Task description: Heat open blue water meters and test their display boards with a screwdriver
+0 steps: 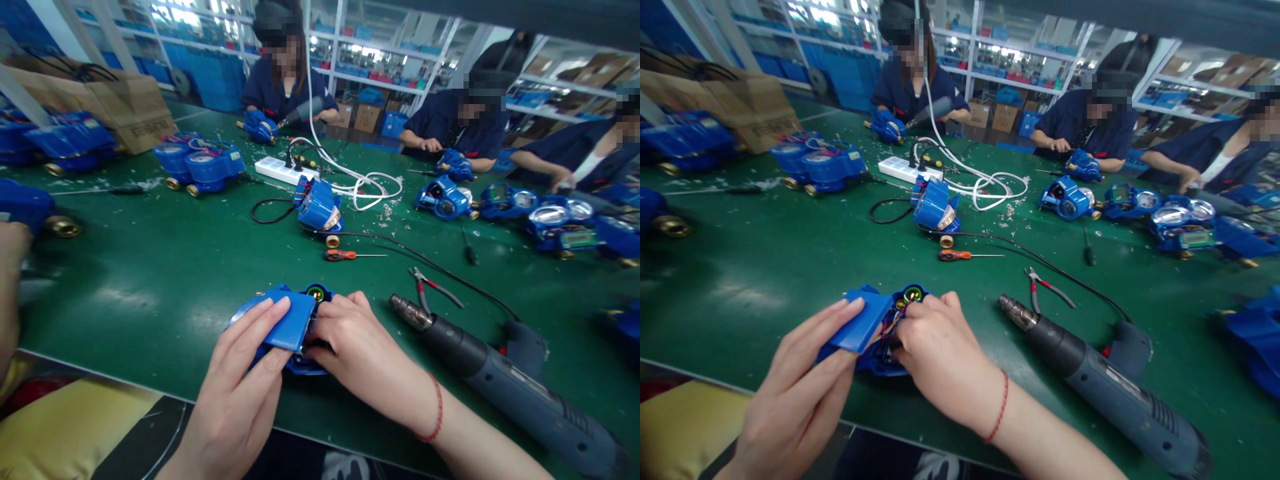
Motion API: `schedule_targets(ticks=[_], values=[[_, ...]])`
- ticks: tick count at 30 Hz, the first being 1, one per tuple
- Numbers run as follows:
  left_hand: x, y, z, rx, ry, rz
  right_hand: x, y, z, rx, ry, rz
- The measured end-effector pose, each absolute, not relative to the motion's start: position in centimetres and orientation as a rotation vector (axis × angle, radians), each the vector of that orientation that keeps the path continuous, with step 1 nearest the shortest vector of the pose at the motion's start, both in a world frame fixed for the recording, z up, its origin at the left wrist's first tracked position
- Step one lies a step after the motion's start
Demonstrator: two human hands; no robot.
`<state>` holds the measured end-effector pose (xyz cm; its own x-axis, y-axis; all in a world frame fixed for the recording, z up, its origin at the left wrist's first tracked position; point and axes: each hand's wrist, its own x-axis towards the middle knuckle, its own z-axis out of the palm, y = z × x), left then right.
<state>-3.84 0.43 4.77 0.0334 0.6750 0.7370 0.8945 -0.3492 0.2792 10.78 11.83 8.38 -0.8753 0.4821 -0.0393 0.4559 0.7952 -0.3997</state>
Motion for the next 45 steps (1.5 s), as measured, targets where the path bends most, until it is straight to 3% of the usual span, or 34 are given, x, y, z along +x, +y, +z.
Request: schedule_targets(ticks=[5,19,37,45], values=[[-3.8,0.3,4.5,-2.017,-1.661,-1.21,10.7,11.6,7.9,-0.627,-2.901,0.535],[-3.1,1.2,3.6,-1.81,-1.832,-1.181,11.8,10.5,6.1,-0.773,-2.524,0.88],[-3.2,0.9,3.4,-1.83,-1.927,-1.146,11.1,12.1,7.6,-0.709,-2.336,0.586],[-3.1,1.0,2.5,-1.742,-2.01,-1.165,11.9,11.5,6.6,-0.518,-2.291,0.67]])
